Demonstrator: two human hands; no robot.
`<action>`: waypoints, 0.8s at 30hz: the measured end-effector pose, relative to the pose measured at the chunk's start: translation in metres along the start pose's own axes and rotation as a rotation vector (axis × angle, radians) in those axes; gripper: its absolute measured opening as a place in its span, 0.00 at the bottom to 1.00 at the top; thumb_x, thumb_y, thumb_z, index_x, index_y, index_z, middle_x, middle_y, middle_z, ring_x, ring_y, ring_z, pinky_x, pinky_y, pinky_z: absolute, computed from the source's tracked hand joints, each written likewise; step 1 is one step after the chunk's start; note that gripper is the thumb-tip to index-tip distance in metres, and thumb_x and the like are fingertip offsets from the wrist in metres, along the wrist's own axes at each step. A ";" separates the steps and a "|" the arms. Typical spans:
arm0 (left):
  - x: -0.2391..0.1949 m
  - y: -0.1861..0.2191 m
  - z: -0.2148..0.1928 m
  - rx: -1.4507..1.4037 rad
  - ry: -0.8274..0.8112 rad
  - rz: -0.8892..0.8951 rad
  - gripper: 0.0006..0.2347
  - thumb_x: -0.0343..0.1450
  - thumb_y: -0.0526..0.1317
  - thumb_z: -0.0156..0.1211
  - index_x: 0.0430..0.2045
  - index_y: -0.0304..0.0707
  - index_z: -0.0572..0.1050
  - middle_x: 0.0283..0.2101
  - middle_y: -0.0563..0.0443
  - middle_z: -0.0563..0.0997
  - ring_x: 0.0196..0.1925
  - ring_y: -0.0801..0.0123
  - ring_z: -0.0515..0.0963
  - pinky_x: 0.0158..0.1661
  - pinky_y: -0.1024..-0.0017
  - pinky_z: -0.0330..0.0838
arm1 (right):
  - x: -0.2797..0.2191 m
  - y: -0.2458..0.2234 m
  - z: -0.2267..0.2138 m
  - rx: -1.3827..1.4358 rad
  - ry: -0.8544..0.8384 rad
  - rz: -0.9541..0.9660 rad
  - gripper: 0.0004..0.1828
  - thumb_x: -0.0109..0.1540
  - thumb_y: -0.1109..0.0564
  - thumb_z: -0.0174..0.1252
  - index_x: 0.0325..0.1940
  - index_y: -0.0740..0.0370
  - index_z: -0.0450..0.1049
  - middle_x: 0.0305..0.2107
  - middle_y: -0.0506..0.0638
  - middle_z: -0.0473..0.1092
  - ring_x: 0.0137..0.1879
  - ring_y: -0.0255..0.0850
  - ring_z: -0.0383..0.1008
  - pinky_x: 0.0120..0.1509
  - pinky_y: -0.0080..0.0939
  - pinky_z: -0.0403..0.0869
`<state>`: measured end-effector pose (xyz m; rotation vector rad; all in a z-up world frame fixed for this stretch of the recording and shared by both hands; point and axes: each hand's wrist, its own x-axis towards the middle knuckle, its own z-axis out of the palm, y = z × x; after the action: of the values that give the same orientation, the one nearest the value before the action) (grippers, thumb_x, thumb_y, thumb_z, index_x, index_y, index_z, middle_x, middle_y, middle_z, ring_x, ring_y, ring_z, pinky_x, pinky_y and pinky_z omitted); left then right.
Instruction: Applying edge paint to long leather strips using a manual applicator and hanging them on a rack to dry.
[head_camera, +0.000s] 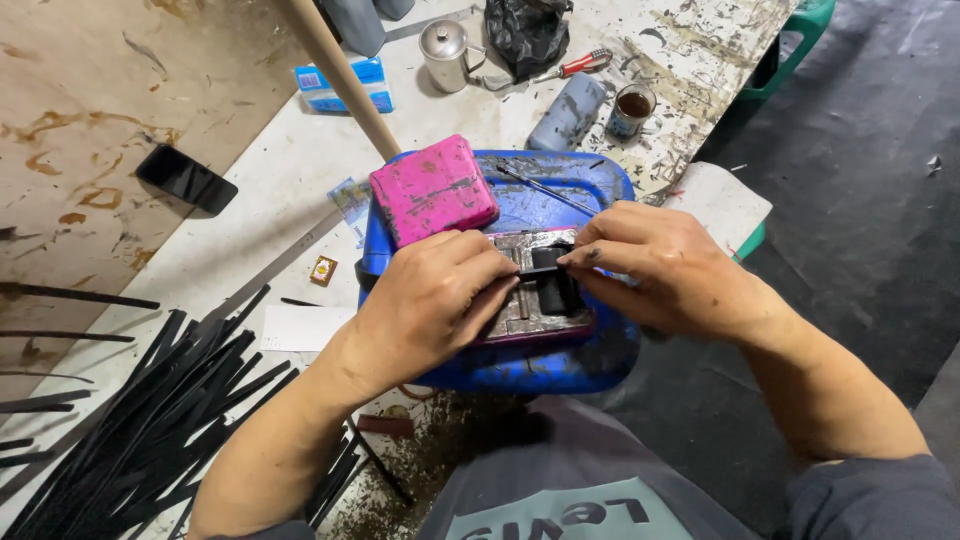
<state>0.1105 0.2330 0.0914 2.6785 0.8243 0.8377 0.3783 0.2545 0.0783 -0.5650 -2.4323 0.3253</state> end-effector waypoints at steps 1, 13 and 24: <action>0.002 0.000 0.000 -0.016 -0.011 0.013 0.04 0.76 0.34 0.57 0.34 0.32 0.74 0.32 0.43 0.74 0.32 0.50 0.74 0.36 0.58 0.69 | -0.002 0.001 -0.001 -0.010 0.001 0.007 0.04 0.66 0.62 0.61 0.40 0.66 0.75 0.35 0.55 0.73 0.38 0.49 0.75 0.42 0.48 0.73; 0.010 -0.006 0.017 -0.161 -0.063 0.015 0.02 0.73 0.32 0.57 0.33 0.34 0.76 0.33 0.44 0.74 0.30 0.50 0.74 0.33 0.57 0.69 | -0.009 0.000 -0.009 -0.177 0.051 -0.055 0.05 0.67 0.60 0.60 0.46 0.60 0.77 0.37 0.51 0.74 0.33 0.48 0.66 0.39 0.46 0.68; 0.011 -0.004 0.019 -0.237 -0.026 0.015 0.05 0.74 0.32 0.57 0.27 0.32 0.75 0.32 0.44 0.74 0.31 0.52 0.76 0.32 0.59 0.70 | -0.016 -0.003 -0.009 -0.212 0.003 -0.088 0.04 0.68 0.59 0.56 0.45 0.60 0.75 0.36 0.53 0.73 0.33 0.50 0.65 0.38 0.49 0.65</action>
<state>0.1272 0.2423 0.0796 2.4855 0.6543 0.8444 0.3946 0.2458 0.0786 -0.5458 -2.4968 0.0298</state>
